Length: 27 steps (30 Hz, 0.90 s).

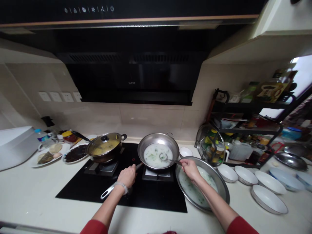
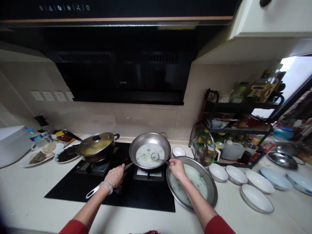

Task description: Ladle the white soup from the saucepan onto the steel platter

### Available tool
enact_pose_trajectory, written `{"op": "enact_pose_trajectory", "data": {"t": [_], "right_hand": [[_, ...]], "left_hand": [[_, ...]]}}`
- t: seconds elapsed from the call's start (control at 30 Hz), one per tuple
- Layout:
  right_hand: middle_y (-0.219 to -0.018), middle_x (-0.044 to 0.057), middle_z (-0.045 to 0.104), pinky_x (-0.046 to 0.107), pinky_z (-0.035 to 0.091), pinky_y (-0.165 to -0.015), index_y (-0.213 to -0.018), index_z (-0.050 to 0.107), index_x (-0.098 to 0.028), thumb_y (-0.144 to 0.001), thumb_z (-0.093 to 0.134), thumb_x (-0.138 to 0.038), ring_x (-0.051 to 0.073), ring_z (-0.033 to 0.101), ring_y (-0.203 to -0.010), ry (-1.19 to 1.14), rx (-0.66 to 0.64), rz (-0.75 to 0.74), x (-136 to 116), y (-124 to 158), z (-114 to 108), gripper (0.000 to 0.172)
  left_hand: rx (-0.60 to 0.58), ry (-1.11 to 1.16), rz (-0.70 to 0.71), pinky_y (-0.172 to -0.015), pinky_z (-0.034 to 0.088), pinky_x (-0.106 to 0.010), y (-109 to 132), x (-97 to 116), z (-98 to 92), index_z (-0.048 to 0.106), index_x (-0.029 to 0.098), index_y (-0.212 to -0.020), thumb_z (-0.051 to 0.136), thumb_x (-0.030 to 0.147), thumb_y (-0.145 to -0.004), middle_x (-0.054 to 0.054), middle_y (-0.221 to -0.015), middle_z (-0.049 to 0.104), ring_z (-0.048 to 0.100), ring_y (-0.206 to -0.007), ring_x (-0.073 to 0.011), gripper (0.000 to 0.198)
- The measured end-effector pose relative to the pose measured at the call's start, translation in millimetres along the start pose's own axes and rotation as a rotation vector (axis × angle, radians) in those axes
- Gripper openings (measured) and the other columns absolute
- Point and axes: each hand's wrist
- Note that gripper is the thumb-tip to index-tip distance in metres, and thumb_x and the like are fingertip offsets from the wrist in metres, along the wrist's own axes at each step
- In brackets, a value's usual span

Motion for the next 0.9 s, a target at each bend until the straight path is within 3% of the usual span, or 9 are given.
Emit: {"op": "enact_pose_trajectory", "data": {"t": [0.27, 0.47, 0.7, 0.9], "right_hand": [[-0.047, -0.003, 0.053, 0.022, 0.035, -0.043, -0.086, 0.065, -0.013, -0.072, 0.043, -0.018, 0.011, 0.047, -0.041, -0.051, -0.002, 0.008, 0.3, 3.6, -5.2, 0.026], [-0.045, -0.003, 0.051, 0.022, 0.034, -0.042, -0.085, 0.066, -0.013, -0.071, 0.045, -0.02, 0.011, 0.046, -0.04, -0.099, -0.003, 0.026, -11.9, 13.5, -21.4, 0.027], [-0.046, -0.006, 0.048, 0.021, 0.024, -0.038, -0.089, 0.064, -0.012, -0.066, 0.051, -0.027, 0.008, 0.039, -0.039, -0.224, 0.049, 0.128, -27.1, 37.9, -61.5, 0.031], [-0.048, -0.004, 0.051, 0.022, 0.029, -0.04, -0.096, 0.065, -0.009, -0.061, 0.055, -0.034, 0.01, 0.043, -0.041, -0.222, 0.149, 0.129, 0.2, 58.2, -104.1, 0.044]], "left_hand": [[-0.011, 0.016, -0.004, -0.079, 0.05, -0.037, 0.1, 0.2, 0.2, 0.047, 0.011, -0.121, 0.036, 0.028, -0.09, -0.018, -0.107, 0.064, 0.065, -0.096, -0.0267, 0.037], [-0.006, 0.023, -0.005, -0.078, 0.05, -0.037, -0.3, -0.5, 1.6, 0.047, 0.01, -0.121, 0.036, 0.028, -0.09, -0.019, -0.107, 0.064, 0.065, -0.095, -0.0276, 0.038], [-0.003, 0.018, 0.005, -0.077, 0.049, -0.037, 0.2, -0.6, 1.1, 0.047, 0.01, -0.12, 0.038, 0.028, -0.09, -0.019, -0.106, 0.064, 0.065, -0.094, -0.0277, 0.036], [0.004, 0.01, 0.006, -0.074, 0.05, -0.035, 1.2, 0.1, 0.1, 0.048, 0.011, -0.117, 0.038, 0.029, -0.09, -0.018, -0.103, 0.065, 0.066, -0.092, -0.0271, 0.034]]}}
Point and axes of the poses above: each hand's wrist, its own y-axis away from the middle knuckle, its own z-axis out of the palm, x = y × z
